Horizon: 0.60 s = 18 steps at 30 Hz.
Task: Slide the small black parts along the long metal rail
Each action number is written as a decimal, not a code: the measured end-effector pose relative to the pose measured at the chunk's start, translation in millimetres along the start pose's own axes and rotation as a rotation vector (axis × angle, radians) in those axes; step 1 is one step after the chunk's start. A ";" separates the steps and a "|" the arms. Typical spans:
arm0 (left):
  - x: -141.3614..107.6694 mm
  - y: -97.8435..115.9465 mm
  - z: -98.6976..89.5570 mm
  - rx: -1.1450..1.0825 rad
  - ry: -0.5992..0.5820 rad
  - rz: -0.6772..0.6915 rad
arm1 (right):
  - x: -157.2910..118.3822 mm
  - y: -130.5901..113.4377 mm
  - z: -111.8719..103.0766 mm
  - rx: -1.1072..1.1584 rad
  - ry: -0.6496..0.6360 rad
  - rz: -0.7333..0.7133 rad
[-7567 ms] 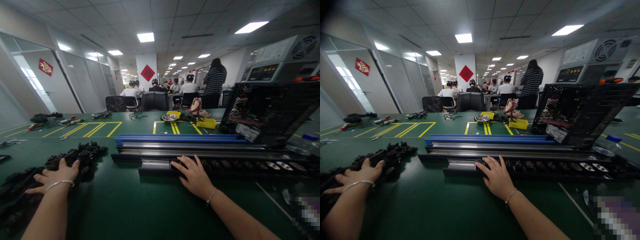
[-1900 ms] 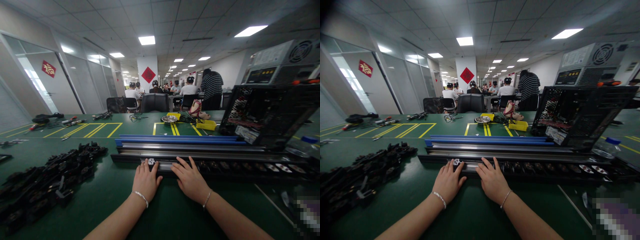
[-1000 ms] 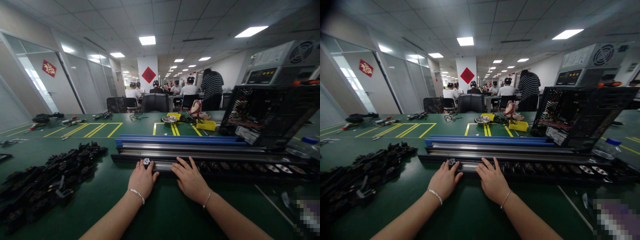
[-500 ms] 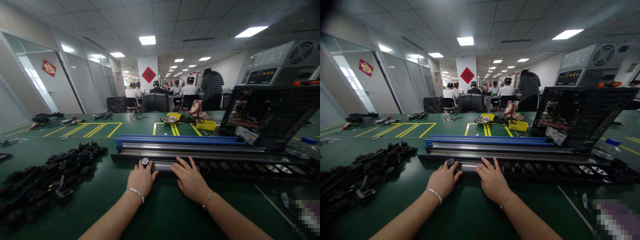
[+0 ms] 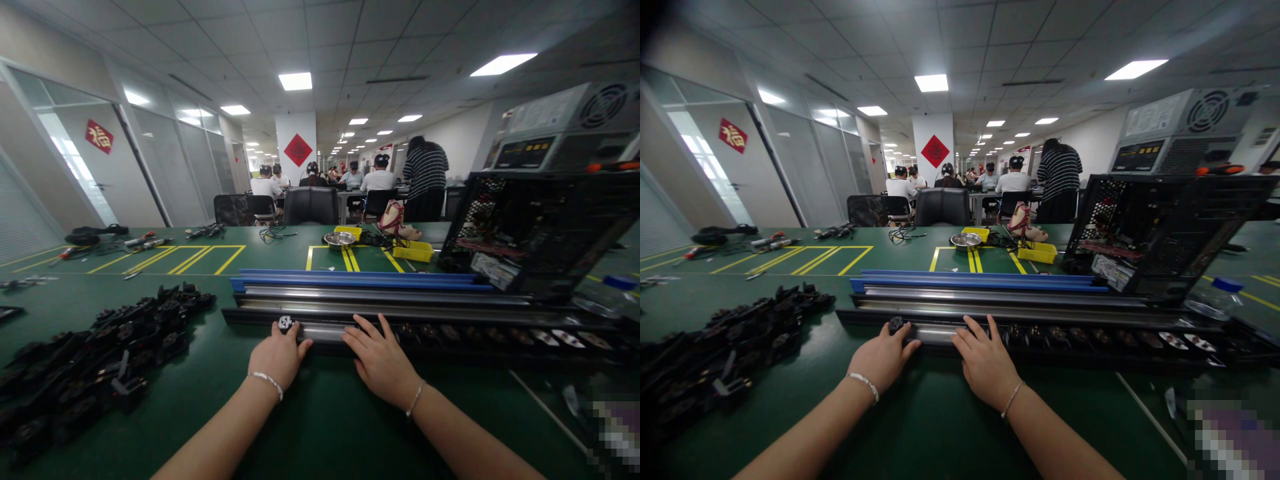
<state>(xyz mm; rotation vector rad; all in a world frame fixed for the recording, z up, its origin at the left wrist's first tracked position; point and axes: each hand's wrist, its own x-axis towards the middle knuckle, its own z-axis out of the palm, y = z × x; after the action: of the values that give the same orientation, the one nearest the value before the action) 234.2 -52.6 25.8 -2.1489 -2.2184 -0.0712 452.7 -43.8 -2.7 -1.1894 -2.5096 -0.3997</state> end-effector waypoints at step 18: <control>1.8 -9.8 -3.9 -0.051 -0.002 0.000 | -0.5 -0.2 0.6 0.008 0.013 -0.004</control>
<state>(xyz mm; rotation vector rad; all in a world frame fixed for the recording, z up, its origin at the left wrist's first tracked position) 224.3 -51.4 29.8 -2.1757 -2.2423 -0.1270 452.7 -44.0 -3.4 -1.1757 -2.5005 -0.3960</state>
